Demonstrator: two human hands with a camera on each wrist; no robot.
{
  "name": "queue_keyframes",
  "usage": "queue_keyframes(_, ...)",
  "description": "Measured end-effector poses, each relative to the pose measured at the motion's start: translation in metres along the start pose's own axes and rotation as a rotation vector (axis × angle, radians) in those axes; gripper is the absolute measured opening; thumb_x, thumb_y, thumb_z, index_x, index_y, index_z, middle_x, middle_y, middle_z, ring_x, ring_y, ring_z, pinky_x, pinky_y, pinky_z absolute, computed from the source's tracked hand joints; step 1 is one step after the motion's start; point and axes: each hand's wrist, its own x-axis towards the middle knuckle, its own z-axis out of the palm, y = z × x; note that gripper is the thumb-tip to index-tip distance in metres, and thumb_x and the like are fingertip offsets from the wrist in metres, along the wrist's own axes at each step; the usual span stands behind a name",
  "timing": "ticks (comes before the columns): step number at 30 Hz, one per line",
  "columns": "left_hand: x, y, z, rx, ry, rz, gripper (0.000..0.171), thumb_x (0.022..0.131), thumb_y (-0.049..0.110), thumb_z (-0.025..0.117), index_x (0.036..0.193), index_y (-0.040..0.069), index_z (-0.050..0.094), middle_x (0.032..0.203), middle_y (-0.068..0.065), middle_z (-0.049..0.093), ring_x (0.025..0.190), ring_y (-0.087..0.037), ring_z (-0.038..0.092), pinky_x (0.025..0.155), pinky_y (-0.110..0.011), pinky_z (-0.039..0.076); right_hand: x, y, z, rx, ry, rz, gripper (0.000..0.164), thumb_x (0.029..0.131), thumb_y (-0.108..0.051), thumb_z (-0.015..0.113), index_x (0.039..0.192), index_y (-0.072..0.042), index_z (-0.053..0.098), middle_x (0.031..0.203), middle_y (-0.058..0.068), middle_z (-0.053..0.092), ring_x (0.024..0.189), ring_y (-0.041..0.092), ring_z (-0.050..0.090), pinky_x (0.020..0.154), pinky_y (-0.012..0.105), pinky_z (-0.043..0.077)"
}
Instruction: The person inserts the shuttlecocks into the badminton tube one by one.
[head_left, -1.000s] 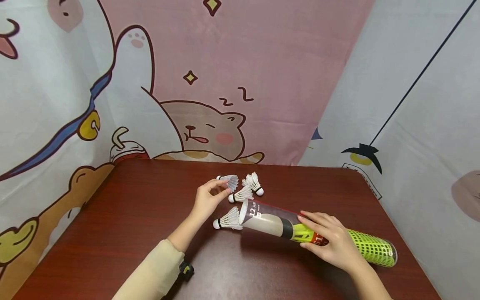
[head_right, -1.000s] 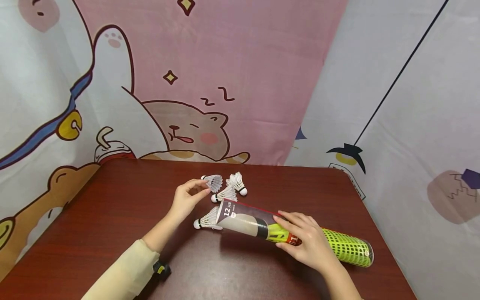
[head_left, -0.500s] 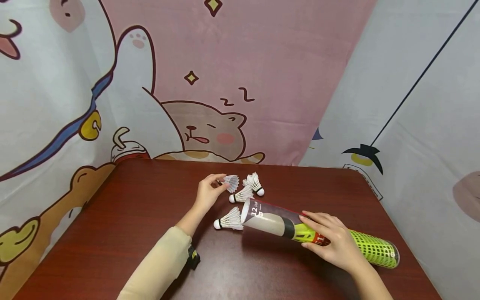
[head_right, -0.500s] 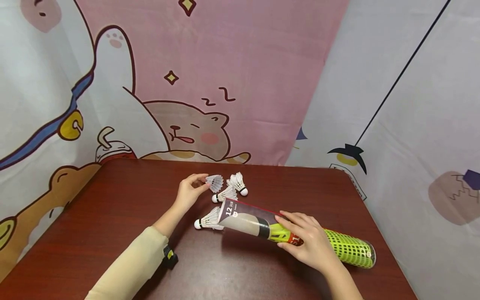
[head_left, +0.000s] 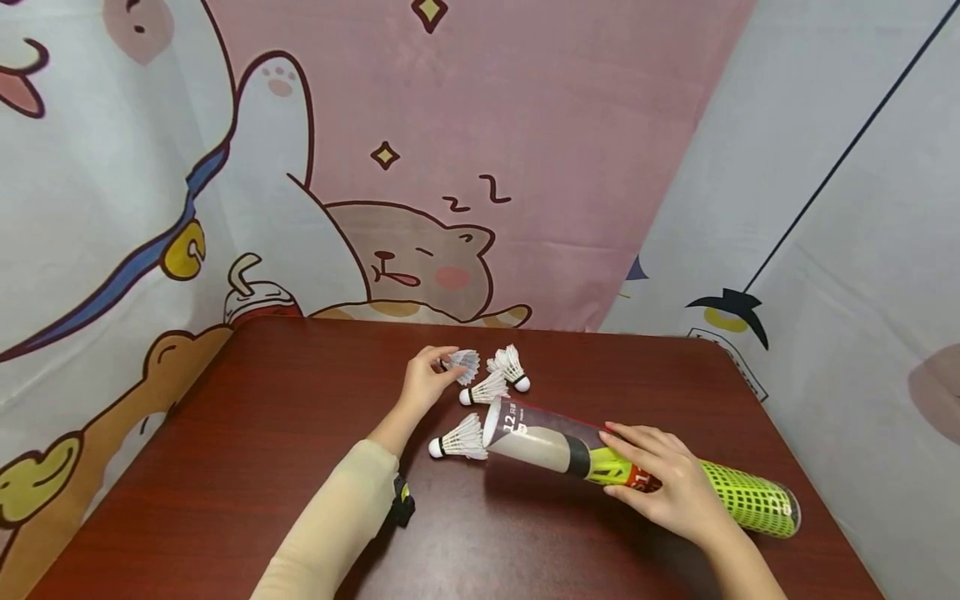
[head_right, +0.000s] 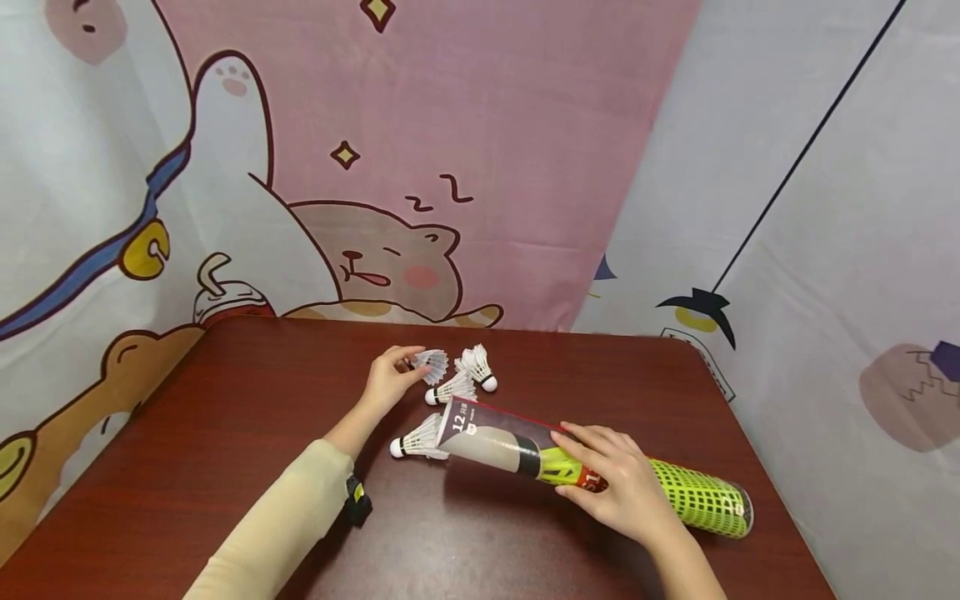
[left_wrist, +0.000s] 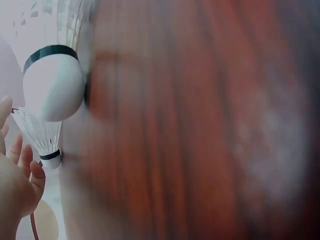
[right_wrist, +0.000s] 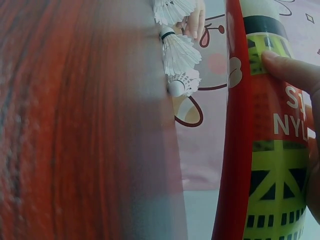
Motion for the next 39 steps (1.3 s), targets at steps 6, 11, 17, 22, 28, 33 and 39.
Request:
queue_keyframes(6, 0.002, 0.000, 0.003, 0.036, 0.019, -0.027, 0.036, 0.070, 0.004, 0.085, 0.102, -0.003, 0.071, 0.080, -0.015, 0.061, 0.064, -0.027, 0.055, 0.058, -0.025, 0.043, 0.000, 0.000, 0.000, 0.006, -0.002, 0.004, 0.059, 0.086, -0.056, 0.063, 0.126, -0.012, 0.064, 0.125, 0.008, 0.062, 0.108, 0.023, 0.055, 0.100, 0.023, 0.028)
queue_keyframes(11, 0.002, -0.002, 0.003, 0.053, 0.017, -0.026, 0.033, 0.070, 0.005, 0.085, 0.100, 0.001, 0.073, 0.079, -0.013, 0.061, 0.065, -0.026, 0.056, 0.060, -0.027, 0.046, 0.000, 0.001, 0.000, 0.003, -0.005, 0.006, 0.059, 0.086, -0.056, 0.062, 0.126, -0.012, 0.064, 0.124, 0.009, 0.062, 0.108, 0.022, 0.055, 0.100, 0.023, 0.028)
queue_keyframes(17, 0.000, -0.004, -0.002, 0.048, 0.010, -0.037, 0.028, 0.073, 0.002, 0.082, 0.100, -0.001, 0.073, 0.079, -0.012, 0.062, 0.068, -0.026, 0.058, 0.062, -0.028, 0.047, -0.001, 0.001, 0.000, 0.000, -0.008, 0.009, 0.059, 0.086, -0.056, 0.062, 0.126, -0.013, 0.064, 0.125, 0.008, 0.062, 0.108, 0.023, 0.055, 0.100, 0.023, 0.028)
queue_keyframes(22, -0.002, -0.005, -0.007, 0.037, 0.017, -0.065, 0.028, 0.076, -0.002, 0.078, 0.102, -0.003, 0.072, 0.082, -0.015, 0.063, 0.067, -0.024, 0.057, 0.061, -0.027, 0.047, -0.001, 0.001, 0.000, 0.001, -0.009, 0.008, 0.059, 0.086, -0.056, 0.063, 0.126, -0.013, 0.064, 0.126, 0.007, 0.061, 0.108, 0.024, 0.055, 0.100, 0.024, 0.028)
queue_keyframes(28, -0.003, -0.009, -0.011, 0.019, 0.037, -0.073, 0.026, 0.077, -0.005, 0.075, 0.102, -0.005, 0.071, 0.085, -0.021, 0.063, 0.070, -0.028, 0.059, 0.062, -0.026, 0.046, -0.001, 0.002, 0.000, 0.000, -0.021, 0.012, 0.059, 0.084, -0.053, 0.067, 0.127, -0.014, 0.063, 0.129, 0.003, 0.059, 0.109, 0.024, 0.055, 0.100, 0.024, 0.028)
queue_keyframes(33, -0.003, -0.013, -0.012, 0.022, 0.057, -0.058, 0.021, 0.079, -0.004, 0.074, 0.099, -0.005, 0.072, 0.086, -0.023, 0.063, 0.069, -0.028, 0.059, 0.063, -0.026, 0.046, -0.001, 0.002, 0.001, -0.005, -0.024, 0.012, 0.059, 0.083, -0.054, 0.067, 0.127, -0.015, 0.063, 0.129, 0.002, 0.059, 0.108, 0.024, 0.055, 0.100, 0.024, 0.028)
queue_keyframes(39, -0.004, -0.015, -0.014, 0.055, 0.106, -0.055, 0.011, 0.082, 0.000, 0.073, 0.093, -0.002, 0.074, 0.081, -0.012, 0.066, 0.068, -0.019, 0.057, 0.061, -0.024, 0.044, -0.001, 0.001, 0.001, -0.011, -0.021, 0.013, 0.059, 0.085, -0.056, 0.063, 0.127, -0.015, 0.063, 0.129, 0.002, 0.059, 0.108, 0.024, 0.055, 0.100, 0.024, 0.028)
